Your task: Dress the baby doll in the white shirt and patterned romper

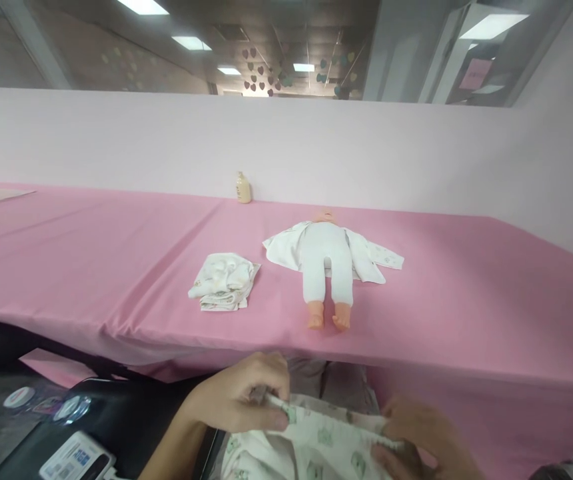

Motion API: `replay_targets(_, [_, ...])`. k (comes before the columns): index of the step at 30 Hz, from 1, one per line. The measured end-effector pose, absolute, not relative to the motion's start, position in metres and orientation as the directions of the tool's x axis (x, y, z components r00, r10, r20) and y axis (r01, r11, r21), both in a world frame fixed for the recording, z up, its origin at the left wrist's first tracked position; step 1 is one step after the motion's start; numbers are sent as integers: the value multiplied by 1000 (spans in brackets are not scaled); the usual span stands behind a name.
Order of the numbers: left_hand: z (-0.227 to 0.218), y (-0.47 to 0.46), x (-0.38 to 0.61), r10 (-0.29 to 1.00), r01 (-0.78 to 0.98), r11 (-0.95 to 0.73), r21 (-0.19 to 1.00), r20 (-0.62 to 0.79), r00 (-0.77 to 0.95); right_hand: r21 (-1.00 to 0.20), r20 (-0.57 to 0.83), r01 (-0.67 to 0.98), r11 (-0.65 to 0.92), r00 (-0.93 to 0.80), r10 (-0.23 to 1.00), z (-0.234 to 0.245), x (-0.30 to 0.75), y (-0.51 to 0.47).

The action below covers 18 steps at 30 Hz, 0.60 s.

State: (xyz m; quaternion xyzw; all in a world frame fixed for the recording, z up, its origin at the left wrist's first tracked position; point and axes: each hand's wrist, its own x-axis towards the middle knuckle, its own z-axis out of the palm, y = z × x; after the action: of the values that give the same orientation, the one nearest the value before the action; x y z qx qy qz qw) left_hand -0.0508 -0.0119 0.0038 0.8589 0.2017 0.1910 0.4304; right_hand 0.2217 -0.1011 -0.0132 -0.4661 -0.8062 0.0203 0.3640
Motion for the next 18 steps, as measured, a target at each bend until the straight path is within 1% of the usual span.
replay_targets(2, [6,-9,-55,556,231,-578,783,171,813,-221,642,789,574,-326,694,0,235,-98])
replay_targets(5, [16,-7,-59,634,363,-637,680,195,748,-51,718,809,585,-378,585,13,250,-98])
replay_targets(7, [24,-8,-61,720,483,-641,596,249,648,15,761,830,558,-372,532,17,257,-98])
replay_targets(9, [29,-10,-62,792,573,-600,559,312,525,42,803,871,490,-321,502,19,261,-98])
replay_targets(12, [28,-10,-64,851,620,-525,583,346,396,42,826,918,394,-254,503,15,264,-97])
replay_targets(14, [22,-10,-60,888,607,-460,648,343,306,10,805,933,359,-221,550,7,262,-96])
replay_targets(15, [17,-10,-57,908,576,-419,702,337,249,-25,797,948,318,-173,578,3,259,-95])
replay_targets(16, [11,-11,-51,927,527,-374,763,323,191,-78,797,966,248,-90,598,-2,252,-95])
replay_targets(18, [-3,-17,-34,958,390,-285,876,270,94,-230,799,971,65,151,582,-12,231,-95])
